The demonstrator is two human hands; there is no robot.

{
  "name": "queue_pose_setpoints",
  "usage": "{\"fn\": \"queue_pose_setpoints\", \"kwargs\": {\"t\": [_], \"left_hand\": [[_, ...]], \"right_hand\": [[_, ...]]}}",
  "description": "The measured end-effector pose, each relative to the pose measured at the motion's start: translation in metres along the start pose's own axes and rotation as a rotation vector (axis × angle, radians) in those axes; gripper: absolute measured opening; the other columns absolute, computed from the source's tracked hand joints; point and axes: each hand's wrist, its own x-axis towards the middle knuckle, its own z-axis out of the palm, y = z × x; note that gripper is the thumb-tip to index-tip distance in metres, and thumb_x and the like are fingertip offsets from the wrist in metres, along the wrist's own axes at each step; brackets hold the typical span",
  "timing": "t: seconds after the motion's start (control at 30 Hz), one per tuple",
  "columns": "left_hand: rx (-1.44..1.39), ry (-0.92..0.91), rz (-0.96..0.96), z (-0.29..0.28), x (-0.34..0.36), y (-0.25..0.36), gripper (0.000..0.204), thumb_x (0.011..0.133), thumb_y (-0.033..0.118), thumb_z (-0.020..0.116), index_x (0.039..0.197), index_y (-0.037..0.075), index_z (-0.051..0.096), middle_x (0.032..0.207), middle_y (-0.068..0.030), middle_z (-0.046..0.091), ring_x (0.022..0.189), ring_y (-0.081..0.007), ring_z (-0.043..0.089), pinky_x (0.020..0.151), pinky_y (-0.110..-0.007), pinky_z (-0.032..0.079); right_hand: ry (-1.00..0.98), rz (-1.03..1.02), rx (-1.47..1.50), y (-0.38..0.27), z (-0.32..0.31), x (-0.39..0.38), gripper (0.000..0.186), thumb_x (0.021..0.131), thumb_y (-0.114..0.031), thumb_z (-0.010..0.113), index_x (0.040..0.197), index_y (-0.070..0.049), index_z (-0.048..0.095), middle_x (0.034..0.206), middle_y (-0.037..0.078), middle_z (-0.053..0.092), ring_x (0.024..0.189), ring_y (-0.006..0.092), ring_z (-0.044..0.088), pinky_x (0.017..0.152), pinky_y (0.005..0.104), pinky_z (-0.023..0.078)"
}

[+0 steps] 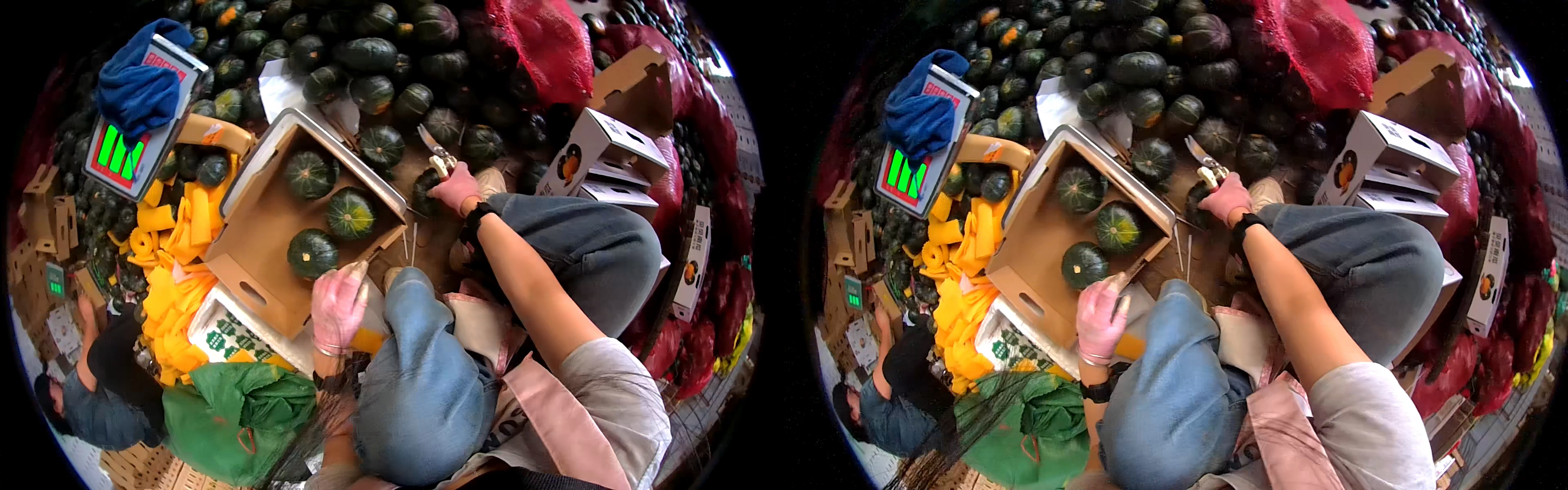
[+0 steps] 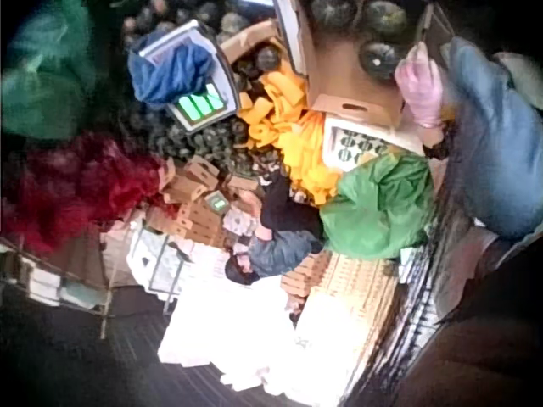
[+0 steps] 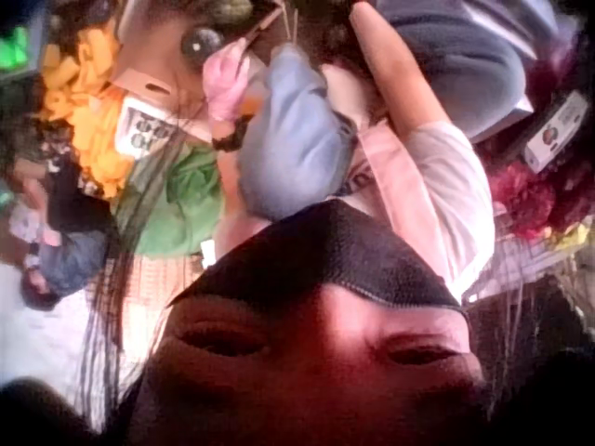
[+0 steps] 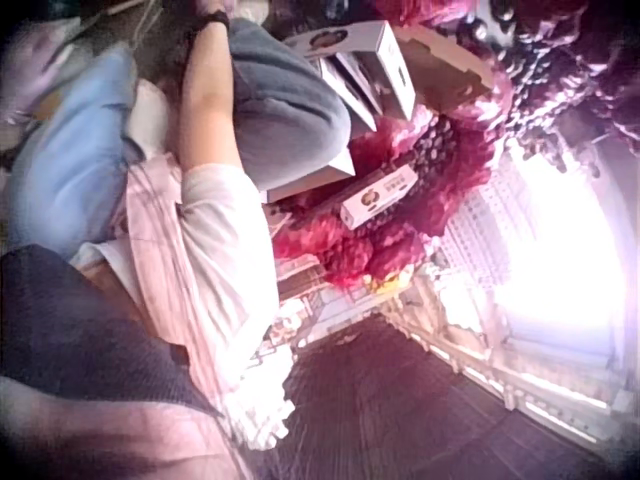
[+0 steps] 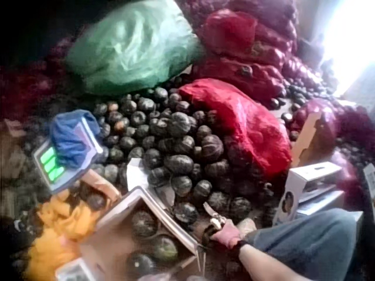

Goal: The person picks up dark green squash from a pile, trims the stems using shears, wipes them with a blue cloth, weighs them on a digital scale, and places them inside a cardboard box.

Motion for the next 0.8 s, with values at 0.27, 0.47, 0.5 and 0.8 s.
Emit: {"fn": "queue_pose_setpoints", "kwargs": {"t": [0.27,0.47,0.5,0.8], "left_hand": [[-0.003,-0.005,0.017,0.004,-0.009,-0.007,0.036,0.077,0.014,0.065,0.112,0.009,0.061,0.105,-0.0087,0.060,0.092,-0.0271,0.057,0.086,-0.039,0.044],[0.038,0.018,-0.122,-0.004,-0.017,-0.018,0.041,0.075,0.009,0.068,0.115,0.010,0.060,0.104,-0.0099,0.061,0.096,-0.0287,0.057,0.088,-0.038,0.045],[0.036,0.015,-0.126,-0.007,-0.021,-0.022,0.041,0.075,0.009,0.068,0.115,0.010,0.060,0.104,-0.0099,0.061,0.096,-0.0287,0.057,0.088,-0.038,0.045],[0.067,0.134,-0.261,-0.016,-0.009,-0.037,0.040,0.075,0.009,0.069,0.114,0.008,0.060,0.105,-0.0099,0.061,0.095,-0.0277,0.057,0.087,-0.039,0.044]], "right_hand": [[0.260,-0.117,0.195,-0.022,0.001,0.005,0.035,0.066,-0.022,0.064,0.095,-0.004,0.054,0.093,0.019,0.064,0.088,0.0350,0.062,0.080,0.0401,0.047],[0.521,-0.287,0.330,-0.065,-0.059,0.059,0.023,0.066,-0.019,0.063,0.082,-0.004,0.057,0.080,0.019,0.064,0.078,0.0368,0.063,0.072,0.0394,0.049],[0.561,-0.285,0.239,-0.072,-0.068,0.061,0.025,0.065,-0.019,0.063,0.085,-0.004,0.057,0.080,0.019,0.065,0.080,0.0372,0.063,0.073,0.0400,0.049],[0.669,-0.760,-0.055,-0.104,-0.133,0.110,0.035,0.067,-0.017,0.067,0.095,-0.005,0.050,0.086,0.017,0.062,0.085,0.0364,0.061,0.075,0.0438,0.048]]}}
